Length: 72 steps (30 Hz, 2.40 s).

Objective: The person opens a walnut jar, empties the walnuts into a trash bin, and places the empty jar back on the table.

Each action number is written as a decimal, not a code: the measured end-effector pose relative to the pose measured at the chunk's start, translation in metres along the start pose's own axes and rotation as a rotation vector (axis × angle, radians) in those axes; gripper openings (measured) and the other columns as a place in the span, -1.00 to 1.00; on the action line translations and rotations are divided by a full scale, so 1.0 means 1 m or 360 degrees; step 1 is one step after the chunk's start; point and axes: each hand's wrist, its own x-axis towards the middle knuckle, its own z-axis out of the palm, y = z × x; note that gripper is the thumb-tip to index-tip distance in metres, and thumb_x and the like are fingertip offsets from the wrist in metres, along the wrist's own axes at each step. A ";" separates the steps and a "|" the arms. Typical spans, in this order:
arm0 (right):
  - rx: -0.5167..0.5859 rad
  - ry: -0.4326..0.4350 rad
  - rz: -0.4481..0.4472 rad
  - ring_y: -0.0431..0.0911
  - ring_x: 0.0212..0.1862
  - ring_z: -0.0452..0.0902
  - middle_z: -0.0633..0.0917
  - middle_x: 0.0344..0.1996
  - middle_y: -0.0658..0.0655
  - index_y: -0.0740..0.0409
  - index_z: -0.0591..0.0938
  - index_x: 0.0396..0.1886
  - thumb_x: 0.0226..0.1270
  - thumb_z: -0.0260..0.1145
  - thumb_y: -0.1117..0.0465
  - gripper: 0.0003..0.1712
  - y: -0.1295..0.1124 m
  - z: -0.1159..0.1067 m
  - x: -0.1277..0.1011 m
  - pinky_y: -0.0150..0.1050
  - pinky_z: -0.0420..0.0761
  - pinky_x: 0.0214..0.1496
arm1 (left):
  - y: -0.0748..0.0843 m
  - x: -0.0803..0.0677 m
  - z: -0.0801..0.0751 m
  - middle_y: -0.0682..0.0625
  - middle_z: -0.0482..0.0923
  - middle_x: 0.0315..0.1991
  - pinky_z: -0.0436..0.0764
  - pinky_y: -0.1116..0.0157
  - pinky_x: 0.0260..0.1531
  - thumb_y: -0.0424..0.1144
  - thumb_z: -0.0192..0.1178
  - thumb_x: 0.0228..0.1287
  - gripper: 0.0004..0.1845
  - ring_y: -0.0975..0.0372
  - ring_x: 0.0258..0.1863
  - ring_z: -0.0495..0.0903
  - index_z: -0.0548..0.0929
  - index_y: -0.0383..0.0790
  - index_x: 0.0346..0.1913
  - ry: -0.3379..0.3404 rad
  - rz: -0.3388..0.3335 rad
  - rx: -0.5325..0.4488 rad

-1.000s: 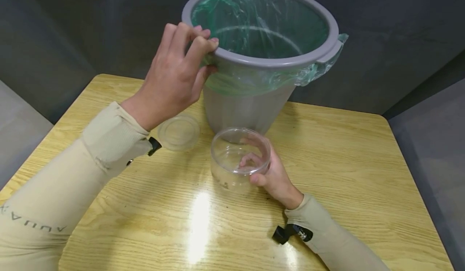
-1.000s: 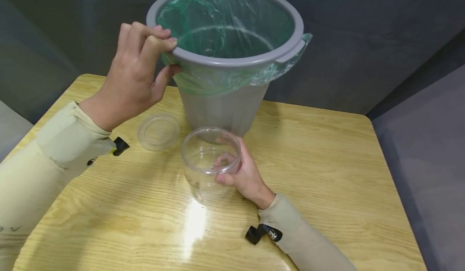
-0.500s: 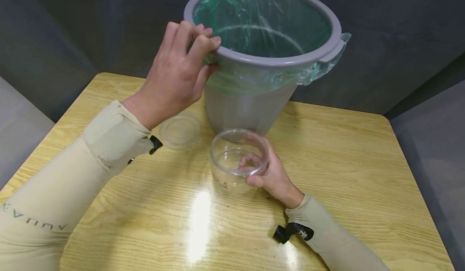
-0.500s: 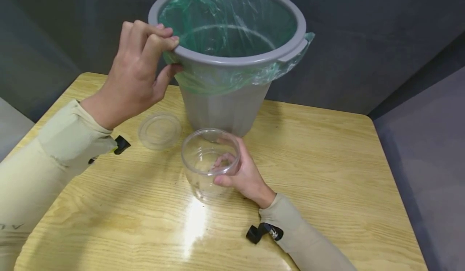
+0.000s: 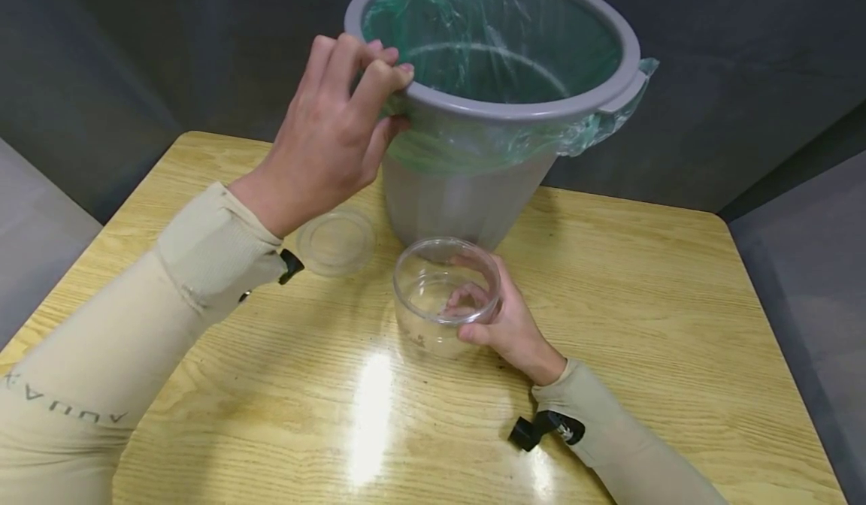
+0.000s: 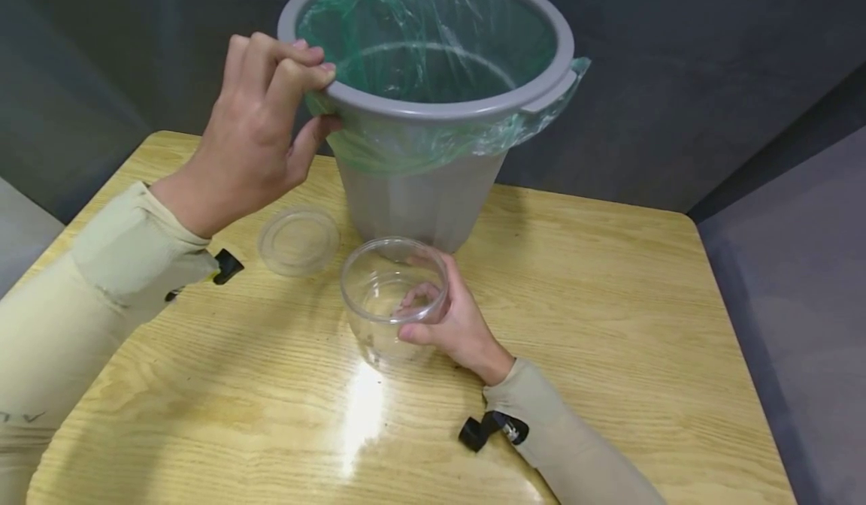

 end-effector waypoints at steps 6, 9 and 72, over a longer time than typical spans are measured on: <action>0.0030 -0.0012 0.0007 -0.17 -0.02 0.62 0.27 0.47 0.20 0.06 0.13 0.61 0.13 0.64 0.03 0.18 0.001 0.000 0.000 -0.26 0.75 0.07 | 0.000 0.000 0.000 -0.41 0.46 0.13 0.38 -0.04 0.06 -0.12 0.08 0.58 -0.64 -0.23 -0.01 0.36 0.45 -0.34 0.17 -0.0002 -0.0002 -0.0004; 0.0032 -0.0005 0.0030 -0.16 -0.01 0.63 0.29 0.48 0.19 0.07 0.13 0.60 0.11 0.66 0.06 0.19 0.001 0.000 0.000 -0.26 0.75 0.07 | 0.000 0.000 0.000 -0.41 0.46 0.13 0.38 -0.03 0.05 -0.13 0.09 0.57 -0.65 -0.22 -0.02 0.35 0.45 -0.34 0.18 -0.0004 -0.0002 -0.0004; -0.0030 0.0001 0.0210 -0.06 0.09 0.64 0.24 0.53 0.15 0.06 0.11 0.58 -0.04 0.70 0.33 0.27 0.006 -0.004 -0.001 -0.20 0.75 0.11 | -0.001 0.002 0.001 -0.38 0.46 0.06 0.38 -0.03 0.02 -0.16 0.11 0.56 -0.67 -0.20 -0.06 0.33 0.47 -0.34 0.15 0.0018 0.0019 -0.0002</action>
